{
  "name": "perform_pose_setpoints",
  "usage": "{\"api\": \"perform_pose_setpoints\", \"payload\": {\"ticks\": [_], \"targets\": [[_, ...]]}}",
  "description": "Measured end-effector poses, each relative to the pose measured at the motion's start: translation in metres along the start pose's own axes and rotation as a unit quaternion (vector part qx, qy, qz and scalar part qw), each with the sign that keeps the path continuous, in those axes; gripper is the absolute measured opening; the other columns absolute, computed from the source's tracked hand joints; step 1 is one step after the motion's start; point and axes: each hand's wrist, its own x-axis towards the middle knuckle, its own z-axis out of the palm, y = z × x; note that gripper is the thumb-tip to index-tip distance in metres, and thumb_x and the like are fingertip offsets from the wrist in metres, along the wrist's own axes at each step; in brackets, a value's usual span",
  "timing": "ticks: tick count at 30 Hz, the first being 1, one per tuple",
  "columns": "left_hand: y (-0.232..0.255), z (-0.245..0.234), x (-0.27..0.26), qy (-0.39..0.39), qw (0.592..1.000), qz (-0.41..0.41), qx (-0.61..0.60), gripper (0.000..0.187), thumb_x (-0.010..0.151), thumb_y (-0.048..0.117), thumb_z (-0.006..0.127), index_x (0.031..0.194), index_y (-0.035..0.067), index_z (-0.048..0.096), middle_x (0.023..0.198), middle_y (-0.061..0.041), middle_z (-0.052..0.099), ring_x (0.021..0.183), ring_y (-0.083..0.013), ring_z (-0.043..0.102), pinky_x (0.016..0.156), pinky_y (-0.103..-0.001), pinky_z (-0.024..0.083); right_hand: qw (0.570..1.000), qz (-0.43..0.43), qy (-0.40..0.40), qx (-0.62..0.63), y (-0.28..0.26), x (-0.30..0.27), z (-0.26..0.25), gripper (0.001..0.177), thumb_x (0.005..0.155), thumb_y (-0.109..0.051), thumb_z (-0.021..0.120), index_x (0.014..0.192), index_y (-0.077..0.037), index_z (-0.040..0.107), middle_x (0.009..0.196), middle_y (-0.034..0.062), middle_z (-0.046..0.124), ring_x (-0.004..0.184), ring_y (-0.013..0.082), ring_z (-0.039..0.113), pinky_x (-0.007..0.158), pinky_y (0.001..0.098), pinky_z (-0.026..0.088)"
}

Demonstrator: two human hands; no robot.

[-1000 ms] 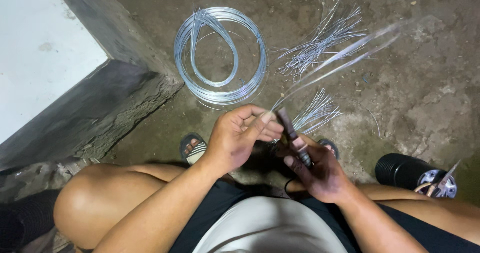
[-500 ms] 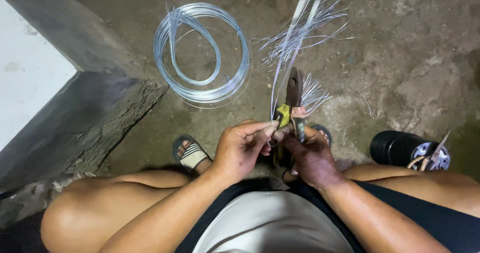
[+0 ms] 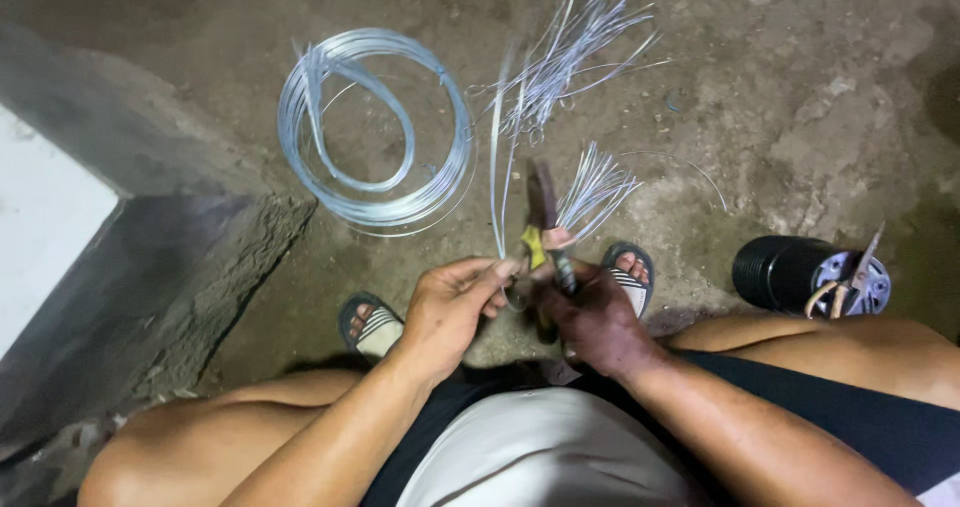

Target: The person sits on the floor and uses pliers to cut a long coil of metal wire into short segments. The cut pieces are placed in a pile on the floor next to the coil.

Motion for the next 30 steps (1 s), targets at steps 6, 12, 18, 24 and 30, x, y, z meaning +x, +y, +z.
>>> {"api": "perform_pose_setpoints", "payload": {"ticks": [6, 12, 18, 24, 30], "targets": [[-0.017, -0.015, 0.019, 0.052, 0.995, -0.017, 0.080, 0.026, 0.095, 0.023, 0.069, 0.106, 0.002, 0.077, 0.084, -0.001, 0.075, 0.065, -0.0061, 0.060, 0.059, -0.023, 0.051, 0.995, -0.011, 0.088, 0.048, 0.019, 0.002, 0.013, 0.014, 0.099, -0.015, 0.066, 0.098, -0.004, 0.074, 0.061, -0.0003, 0.054, 0.054, 0.0079, 0.045, 0.048, 0.0264, 0.037], [-0.050, -0.038, 0.054, 0.044, 0.968, 0.054, 0.240, 0.022, 0.095, 0.014, 0.069, 0.106, -0.002, 0.079, 0.083, -0.003, 0.076, 0.067, -0.0077, 0.060, 0.062, -0.024, 0.050, 0.977, -0.193, 0.066, -0.058, 0.001, -0.010, 0.016, 0.025, 0.092, -0.012, 0.066, 0.116, -0.005, 0.066, 0.094, 0.0006, 0.072, 0.088, 0.0126, 0.068, 0.078, 0.0315, 0.053], [-0.061, -0.035, 0.092, -0.011, 0.981, 0.086, 0.175, 0.018, 0.094, 0.010, 0.066, 0.106, 0.000, 0.074, 0.086, 0.001, 0.075, 0.075, -0.0061, 0.067, 0.067, -0.023, 0.054, 0.968, -0.139, -0.010, -0.209, -0.031, -0.034, 0.017, 0.017, 0.091, -0.018, 0.073, 0.099, -0.003, 0.069, 0.093, 0.0127, 0.063, 0.081, 0.0332, 0.066, 0.074, 0.0399, 0.052], [-0.025, -0.018, 0.187, 0.009, 0.929, 0.107, 0.354, 0.023, 0.099, 0.025, 0.067, 0.102, 0.006, 0.080, 0.072, -0.001, 0.071, 0.060, -0.0058, 0.060, 0.057, -0.026, 0.048, 0.957, -0.219, -0.035, -0.187, -0.044, -0.041, 0.012, 0.020, 0.090, -0.016, 0.072, 0.106, -0.004, 0.068, 0.098, 0.0128, 0.063, 0.087, 0.0347, 0.067, 0.074, 0.0429, 0.053], [-0.033, -0.050, 0.275, 0.125, 0.836, 0.266, 0.463, 0.029, 0.092, 0.028, 0.078, 0.102, 0.001, 0.075, 0.091, -0.013, 0.076, 0.078, -0.0258, 0.073, 0.069, -0.039, 0.056, 0.947, -0.245, -0.038, -0.204, -0.048, -0.045, 0.004, 0.022, 0.091, -0.015, 0.073, 0.109, -0.005, 0.070, 0.099, 0.0120, 0.063, 0.090, 0.0345, 0.067, 0.075, 0.0438, 0.053]]}}
